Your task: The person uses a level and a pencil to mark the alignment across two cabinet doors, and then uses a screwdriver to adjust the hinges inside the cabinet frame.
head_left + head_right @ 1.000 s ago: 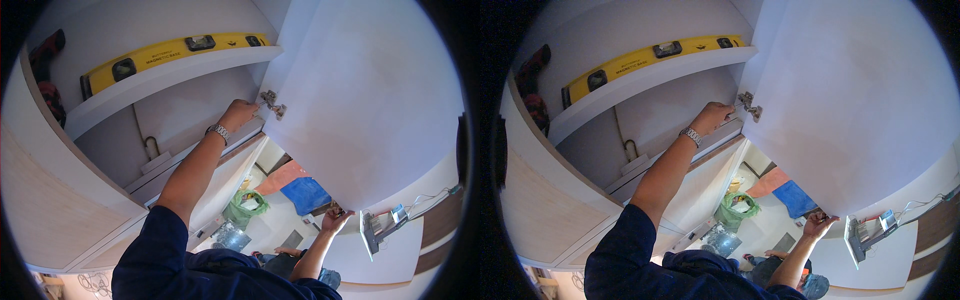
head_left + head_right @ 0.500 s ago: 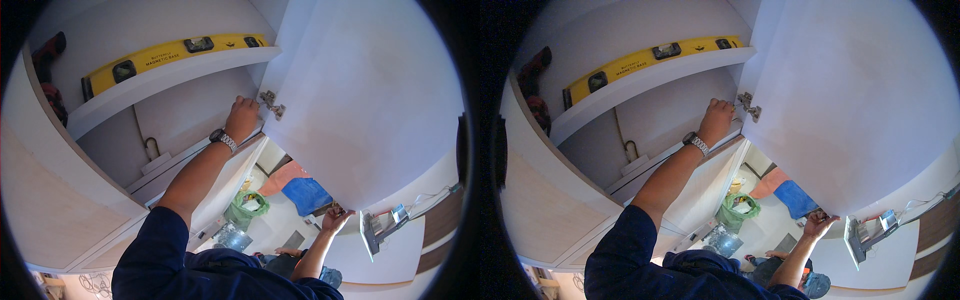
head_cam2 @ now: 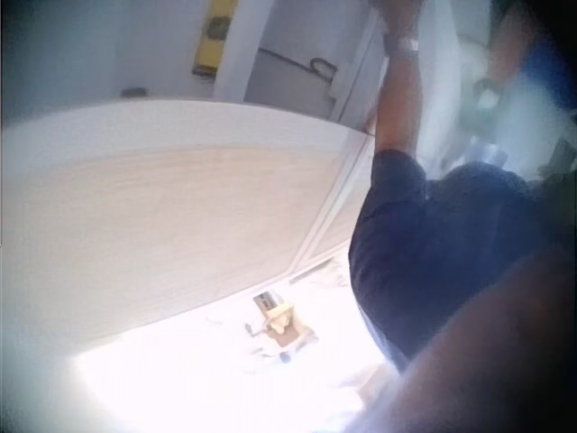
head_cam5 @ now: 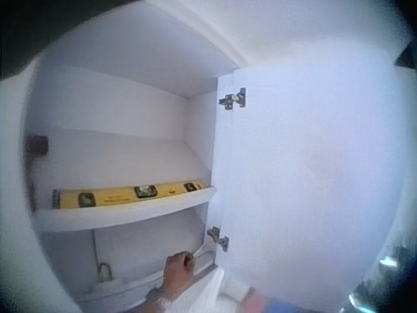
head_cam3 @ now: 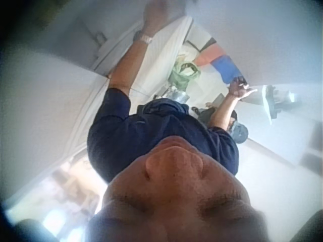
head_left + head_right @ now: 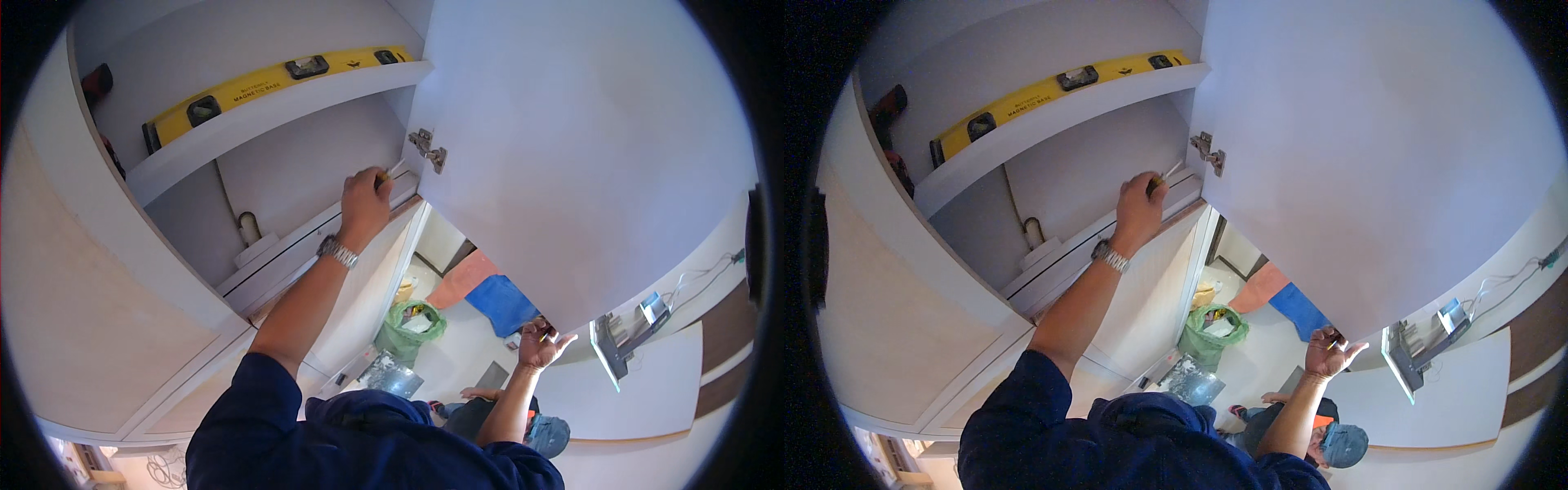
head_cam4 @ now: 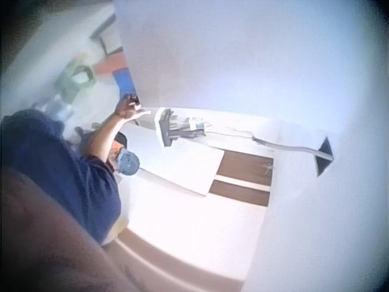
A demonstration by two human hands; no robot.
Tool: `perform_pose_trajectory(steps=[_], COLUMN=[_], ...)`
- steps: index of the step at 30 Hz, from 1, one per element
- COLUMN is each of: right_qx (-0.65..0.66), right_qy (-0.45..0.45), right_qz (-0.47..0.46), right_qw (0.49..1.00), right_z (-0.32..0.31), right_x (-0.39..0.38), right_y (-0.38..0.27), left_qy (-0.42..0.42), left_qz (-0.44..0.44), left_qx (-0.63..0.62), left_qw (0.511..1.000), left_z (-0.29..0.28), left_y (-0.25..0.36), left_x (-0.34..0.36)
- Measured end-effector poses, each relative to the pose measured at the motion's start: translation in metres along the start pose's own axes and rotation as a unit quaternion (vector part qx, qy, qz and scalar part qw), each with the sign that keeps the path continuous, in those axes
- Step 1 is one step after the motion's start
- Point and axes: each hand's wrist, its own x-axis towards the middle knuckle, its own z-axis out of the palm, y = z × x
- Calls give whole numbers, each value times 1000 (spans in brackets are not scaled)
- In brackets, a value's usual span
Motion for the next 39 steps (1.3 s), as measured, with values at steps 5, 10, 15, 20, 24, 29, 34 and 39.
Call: perform_pose_trajectory(steps=[5, 10, 15, 20, 24, 29, 34, 39], right_qx=[28, 54, 18, 15, -61, -141, -177, -208], right_qy=[-74, -185, -192, -204, -171, -201, -198, -164], right_qz=[128, 227, 382, 519, 604, 583, 590, 560], right_qw=[989, 955, 904, 830, 776, 775, 762, 785], right_z=[-31, -35, 6, -35, 0, 35, 101, 133], right_x=[-35, -66, -98, -101, -148, -183, -209, -225], right_y=[-22, -9, 16, 73, 117, 198, 248, 264], left_qy=[-53, -142, -185, -186, -145, -59, 40, 54], left_qz=[-5, -50, -59, -71, -59, -14, -50, -48], left_qx=[-65, -159, -266, -274, -354, -395, -339, -303], left_qw=[996, 976, 944, 941, 922, 916, 939, 950], left_z=[-33, -95, -156, -210, -245, -284, -321, -332], left_y=[-2, 13, 7, 19, 28, 43, 59, 56], left_x=[-81, -128, -154, -176, -203, -234, -248, -262])
